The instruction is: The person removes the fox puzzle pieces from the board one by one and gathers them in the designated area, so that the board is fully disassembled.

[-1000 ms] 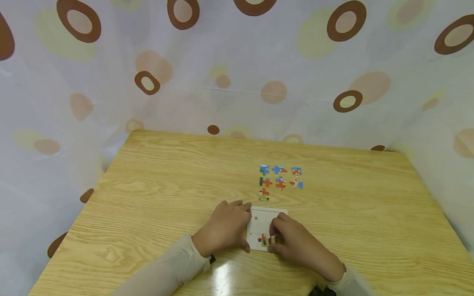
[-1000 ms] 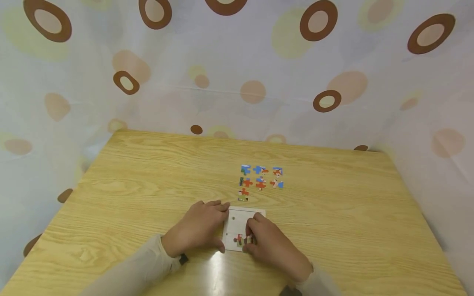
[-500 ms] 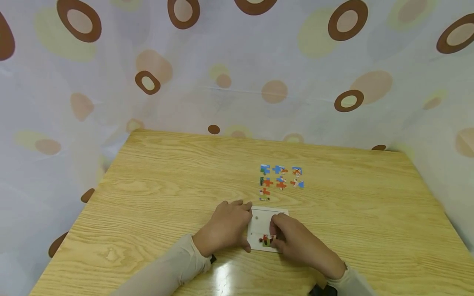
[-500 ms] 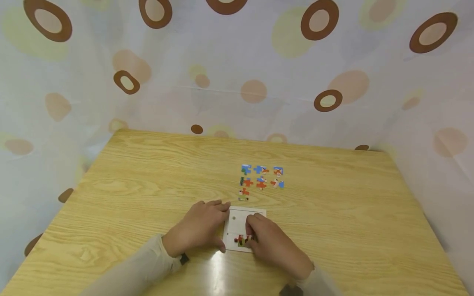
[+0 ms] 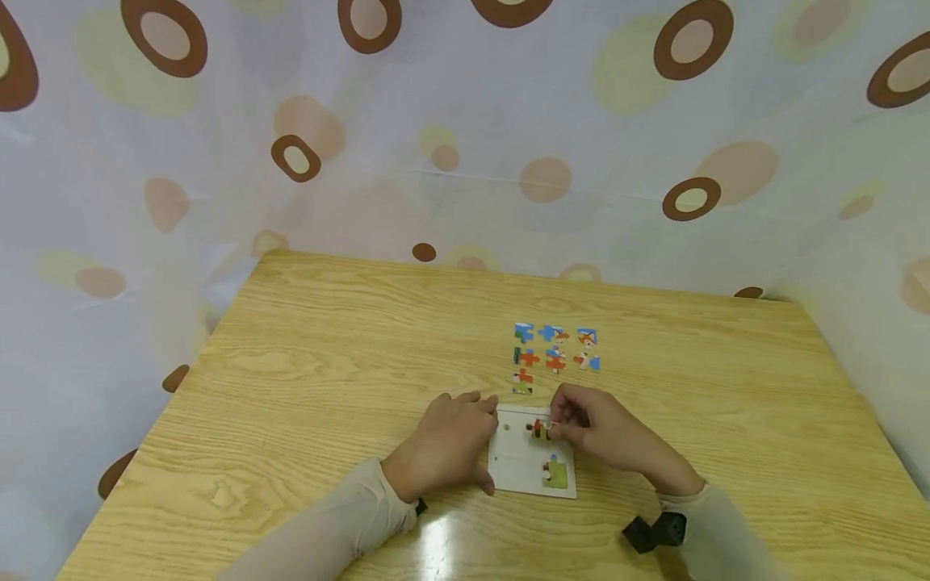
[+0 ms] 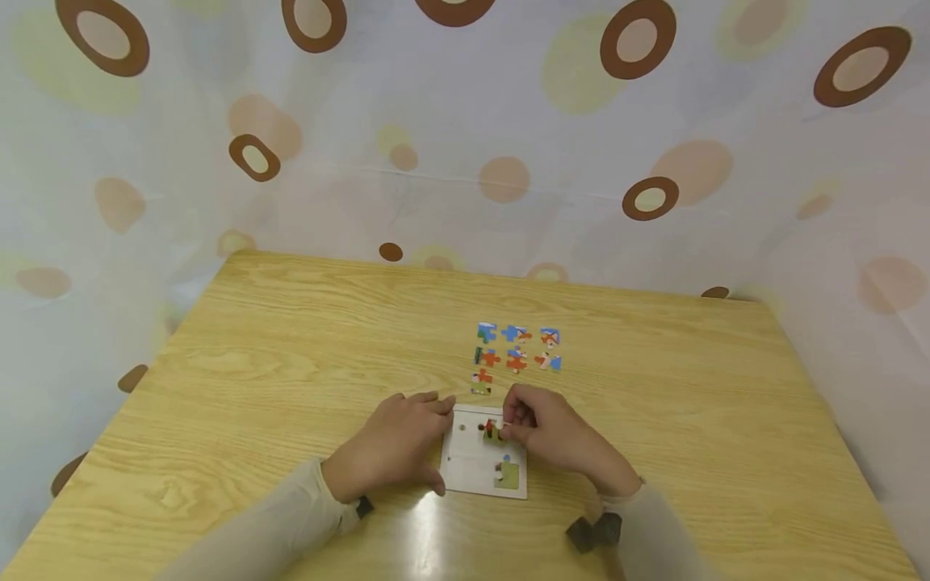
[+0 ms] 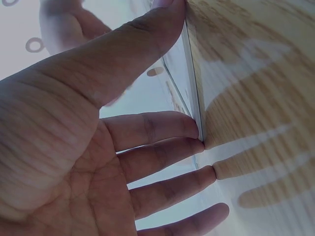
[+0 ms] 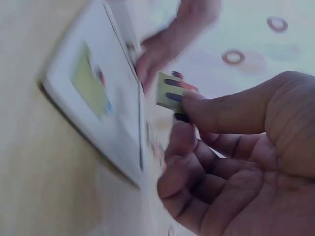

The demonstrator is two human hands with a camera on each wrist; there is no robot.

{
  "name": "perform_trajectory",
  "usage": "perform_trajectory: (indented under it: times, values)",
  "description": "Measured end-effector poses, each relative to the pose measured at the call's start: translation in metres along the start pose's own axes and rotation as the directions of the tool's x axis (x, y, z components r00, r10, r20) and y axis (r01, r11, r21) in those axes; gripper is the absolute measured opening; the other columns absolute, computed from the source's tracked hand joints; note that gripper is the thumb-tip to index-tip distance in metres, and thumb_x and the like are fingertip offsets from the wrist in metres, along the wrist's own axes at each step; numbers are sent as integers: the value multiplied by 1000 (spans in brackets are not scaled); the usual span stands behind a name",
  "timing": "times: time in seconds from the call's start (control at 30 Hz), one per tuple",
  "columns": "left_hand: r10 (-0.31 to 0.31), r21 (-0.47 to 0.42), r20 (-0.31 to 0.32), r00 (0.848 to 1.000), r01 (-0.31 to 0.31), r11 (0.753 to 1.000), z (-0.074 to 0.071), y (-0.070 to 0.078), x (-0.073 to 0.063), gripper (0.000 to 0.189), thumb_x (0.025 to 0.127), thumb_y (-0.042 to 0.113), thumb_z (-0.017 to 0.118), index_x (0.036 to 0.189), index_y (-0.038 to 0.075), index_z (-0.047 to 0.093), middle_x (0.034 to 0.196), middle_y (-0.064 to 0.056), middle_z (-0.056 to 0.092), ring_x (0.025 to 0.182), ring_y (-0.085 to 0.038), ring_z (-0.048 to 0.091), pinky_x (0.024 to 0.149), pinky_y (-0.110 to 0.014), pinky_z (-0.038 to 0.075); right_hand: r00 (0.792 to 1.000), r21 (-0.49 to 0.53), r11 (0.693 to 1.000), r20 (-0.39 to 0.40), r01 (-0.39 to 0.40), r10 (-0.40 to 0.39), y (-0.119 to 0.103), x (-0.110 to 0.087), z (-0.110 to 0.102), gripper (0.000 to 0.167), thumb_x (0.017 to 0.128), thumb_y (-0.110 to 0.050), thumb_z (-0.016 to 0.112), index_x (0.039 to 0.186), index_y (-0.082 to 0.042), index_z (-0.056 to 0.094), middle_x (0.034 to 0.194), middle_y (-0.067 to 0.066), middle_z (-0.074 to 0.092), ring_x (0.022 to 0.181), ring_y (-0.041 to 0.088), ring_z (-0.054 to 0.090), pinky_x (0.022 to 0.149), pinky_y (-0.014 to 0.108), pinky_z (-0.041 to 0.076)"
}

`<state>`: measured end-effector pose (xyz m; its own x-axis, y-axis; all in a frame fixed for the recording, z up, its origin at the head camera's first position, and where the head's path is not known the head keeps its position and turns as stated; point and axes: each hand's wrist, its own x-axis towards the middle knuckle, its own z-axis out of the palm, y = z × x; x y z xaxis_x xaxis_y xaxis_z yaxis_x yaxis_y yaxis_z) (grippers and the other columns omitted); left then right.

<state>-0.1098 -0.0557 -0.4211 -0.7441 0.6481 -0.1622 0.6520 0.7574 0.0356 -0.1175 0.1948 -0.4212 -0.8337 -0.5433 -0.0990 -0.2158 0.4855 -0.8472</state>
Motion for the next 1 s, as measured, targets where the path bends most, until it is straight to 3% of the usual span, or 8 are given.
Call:
perform_trajectory:
  times: [0.17,0.3,0.6,1.0]
  values:
    - [3,-2,-1,1000,-3,1000,0,-1,-1,82,61,67,90,123,15,77,148,1,58,132,-25,58,89,-40,54,992,-61,997,-126,-36,29,14,15,-18,7,98,1,65,96,-1,59,85,6,59,68,19,54,58,28,46]
    - [4,-12,-4,1000,-4,1000,0,-1,-1,81,62,66,90,122,14,77,148,0,58,133,-25,57,90,-41,54,979,-179,981,-202,-77,40,26,27,-23,9,97,0,67,94,-4,60,84,4,58,70,18,50,61,29,42]
    - [16,-15,-17,1000,-16,1000,1,0,-1,78,62,66,90,119,14,78,146,0,60,132,-26,58,88,-40,55,973,-310,942,-220,-130,62,35,35,-21,6,97,0,67,96,-3,63,85,3,63,74,17,56,68,35,47]
    - [10,-5,-5,1000,-10,1000,1,0,-1,81,62,66,90,122,15,77,148,0,58,132,-25,58,87,-38,55,975,-306,944,-214,-120,55,27,27,-16,13,93,-2,74,99,-1,62,85,4,58,72,18,50,64,33,44]
